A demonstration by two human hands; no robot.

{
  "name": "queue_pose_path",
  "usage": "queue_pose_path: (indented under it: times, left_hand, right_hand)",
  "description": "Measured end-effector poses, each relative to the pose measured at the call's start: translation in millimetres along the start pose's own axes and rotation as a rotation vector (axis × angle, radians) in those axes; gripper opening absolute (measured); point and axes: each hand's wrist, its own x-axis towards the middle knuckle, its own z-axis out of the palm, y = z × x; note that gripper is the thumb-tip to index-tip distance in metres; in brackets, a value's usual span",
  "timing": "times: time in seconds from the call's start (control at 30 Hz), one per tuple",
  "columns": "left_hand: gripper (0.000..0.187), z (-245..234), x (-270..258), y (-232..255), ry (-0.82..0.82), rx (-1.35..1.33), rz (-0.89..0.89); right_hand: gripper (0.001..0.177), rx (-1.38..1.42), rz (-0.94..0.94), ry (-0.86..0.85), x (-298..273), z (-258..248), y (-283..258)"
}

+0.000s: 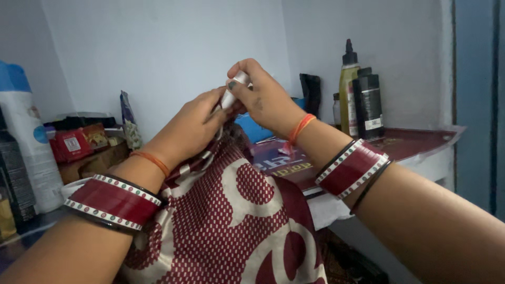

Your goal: The person wipes a small glass bottle and a white tube with a maroon cloth, then wipes the surface of a cluttered shelf. The person moves various items on the shelf while cleaning.

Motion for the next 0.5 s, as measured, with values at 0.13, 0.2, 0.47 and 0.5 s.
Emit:
queue_pose_path:
  times: [0.13, 0.2, 0.47, 0.5]
  left_hand:
    - [0.032, 0, 0, 10, -0.037, 0.26, -0.206]
    - [0.033, -2, -1, 11, -0.084, 0.328, -0.339]
    - [0.045, 3, 6, -37, -0.139, -0.332, -0.225]
    - [0.047, 2, 6, -37, -0.168, -0.4, -0.249]
  right_hand:
    - [0.021, 0.007, 0.091, 0.1, 2, 12, -2]
    - [0.022, 0.082, 0.108, 0.107, 4, 14, -2]
    - [0.023, 0.207, 0.024, -0.012, -5, 4, 0]
    - [0.023, 0.203, 0.055, -0.001, -5, 5, 0]
